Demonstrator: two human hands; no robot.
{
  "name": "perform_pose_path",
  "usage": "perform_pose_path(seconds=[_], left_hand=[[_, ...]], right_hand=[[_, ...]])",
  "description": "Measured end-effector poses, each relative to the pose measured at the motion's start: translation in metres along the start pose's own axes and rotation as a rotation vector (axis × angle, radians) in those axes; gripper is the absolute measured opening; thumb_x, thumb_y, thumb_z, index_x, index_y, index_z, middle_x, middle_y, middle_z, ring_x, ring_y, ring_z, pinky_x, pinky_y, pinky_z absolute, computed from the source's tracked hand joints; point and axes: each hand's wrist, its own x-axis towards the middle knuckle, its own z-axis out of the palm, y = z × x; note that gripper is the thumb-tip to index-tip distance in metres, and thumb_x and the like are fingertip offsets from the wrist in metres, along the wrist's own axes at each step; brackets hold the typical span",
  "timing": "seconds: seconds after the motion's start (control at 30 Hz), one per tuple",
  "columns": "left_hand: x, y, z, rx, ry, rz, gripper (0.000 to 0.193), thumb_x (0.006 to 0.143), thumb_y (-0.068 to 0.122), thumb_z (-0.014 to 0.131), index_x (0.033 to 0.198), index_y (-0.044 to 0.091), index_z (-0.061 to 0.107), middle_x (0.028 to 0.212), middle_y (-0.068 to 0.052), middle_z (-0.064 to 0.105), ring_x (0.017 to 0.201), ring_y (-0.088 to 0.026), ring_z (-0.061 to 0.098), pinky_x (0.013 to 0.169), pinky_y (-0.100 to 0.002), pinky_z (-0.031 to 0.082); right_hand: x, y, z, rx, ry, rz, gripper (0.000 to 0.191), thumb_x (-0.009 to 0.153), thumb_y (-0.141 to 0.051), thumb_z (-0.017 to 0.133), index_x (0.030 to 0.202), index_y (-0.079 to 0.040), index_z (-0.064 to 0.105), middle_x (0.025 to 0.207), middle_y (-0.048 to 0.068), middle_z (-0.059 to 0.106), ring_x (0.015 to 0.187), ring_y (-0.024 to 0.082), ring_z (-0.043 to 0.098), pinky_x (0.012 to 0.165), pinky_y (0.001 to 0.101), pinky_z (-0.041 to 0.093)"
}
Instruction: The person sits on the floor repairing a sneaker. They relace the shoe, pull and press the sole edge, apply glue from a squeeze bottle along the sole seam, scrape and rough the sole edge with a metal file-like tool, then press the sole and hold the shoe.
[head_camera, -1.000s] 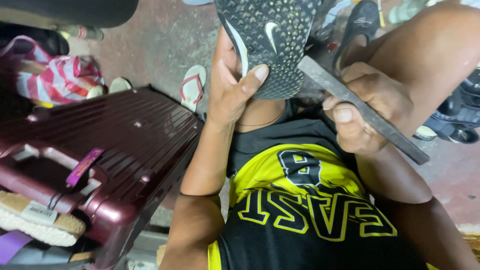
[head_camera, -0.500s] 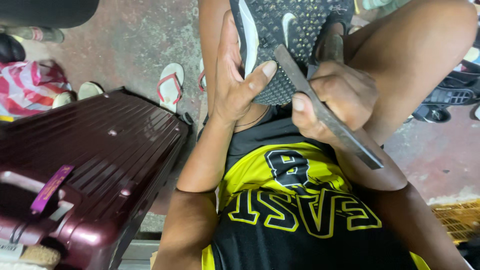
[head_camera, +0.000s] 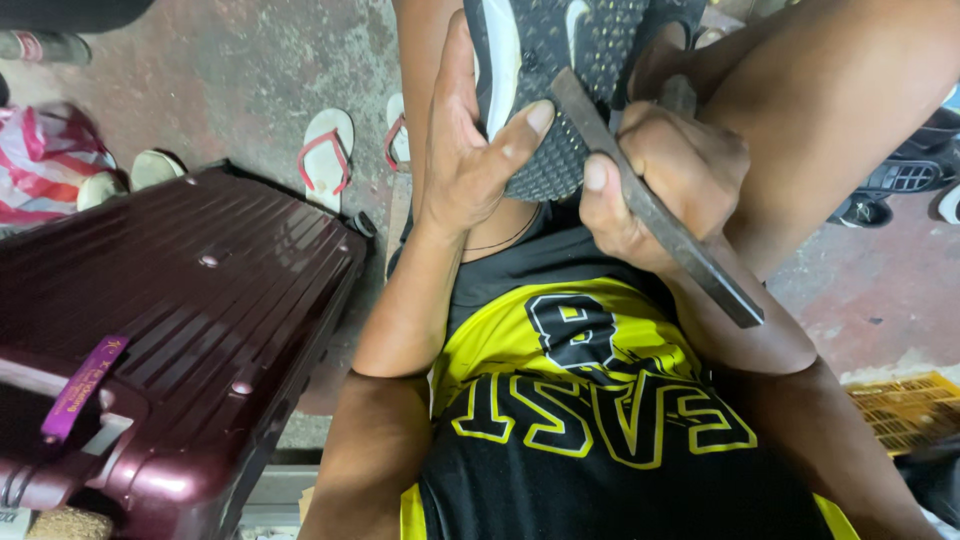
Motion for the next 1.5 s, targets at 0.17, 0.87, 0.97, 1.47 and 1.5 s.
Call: perform_pose_path(seconds=[0.17, 0.87, 0.97, 1.47, 1.5], left_hand=[[0.005, -0.009, -0.002, -0.036, -0.007, -0.05, 0.063, 0.102, 0.004, 0.07, 0.154, 0.002, 0.035, 0.137, -0.005, 0.053, 0.125, -0.01, 0.047, 0.114, -0.024, 0.034], [0.021, 0.013, -0.025, -0.236, -0.19, -0.265, 0.068, 0.103, 0.005, 0.067, 0.161, -0.003, 0.032, 0.145, -0.006, 0.051, 0.136, -0.012, 0.046, 0.12, -0.025, 0.032], [0.026, 0.017, -0.034, -0.175, -0.278, -0.3, 0.069, 0.099, 0.007, 0.068, 0.158, -0.005, 0.035, 0.143, -0.007, 0.052, 0.135, -0.012, 0.047, 0.118, -0.025, 0.033], [0.055, 0.029, -0.035, 0.127, -0.686, -0.271, 0.07, 0.092, 0.012, 0.073, 0.15, -0.008, 0.039, 0.149, -0.013, 0.053, 0.14, -0.015, 0.045, 0.123, -0.029, 0.035], [0.055, 0.03, -0.035, 0.167, -0.698, -0.309, 0.069, 0.09, 0.013, 0.072, 0.149, -0.006, 0.041, 0.146, -0.012, 0.055, 0.136, -0.014, 0.048, 0.12, -0.028, 0.037]], right_hand=[[0.007, 0.007, 0.002, -0.005, -0.023, 0.098, 0.033, 0.113, -0.019, 0.062, 0.089, 0.003, 0.056, 0.073, 0.012, 0.055, 0.059, 0.028, 0.06, 0.059, 0.0372, 0.049], [0.019, 0.015, -0.041, 0.094, -0.192, 0.159, 0.044, 0.105, -0.029, 0.066, 0.072, -0.005, 0.049, 0.066, 0.009, 0.053, 0.056, 0.023, 0.055, 0.056, 0.036, 0.043], [0.021, 0.019, -0.051, 0.039, -0.243, 0.124, 0.044, 0.102, -0.026, 0.068, 0.068, -0.004, 0.05, 0.064, 0.011, 0.053, 0.054, 0.025, 0.055, 0.055, 0.0376, 0.043], [0.063, -0.022, -0.089, -0.125, -0.676, -0.198, 0.037, 0.091, -0.017, 0.073, 0.06, -0.005, 0.058, 0.059, 0.011, 0.055, 0.052, 0.029, 0.056, 0.051, 0.044, 0.044], [0.064, -0.024, -0.089, -0.13, -0.719, -0.231, 0.033, 0.09, -0.018, 0.073, 0.062, -0.004, 0.061, 0.059, 0.011, 0.056, 0.052, 0.028, 0.056, 0.05, 0.0437, 0.044]])
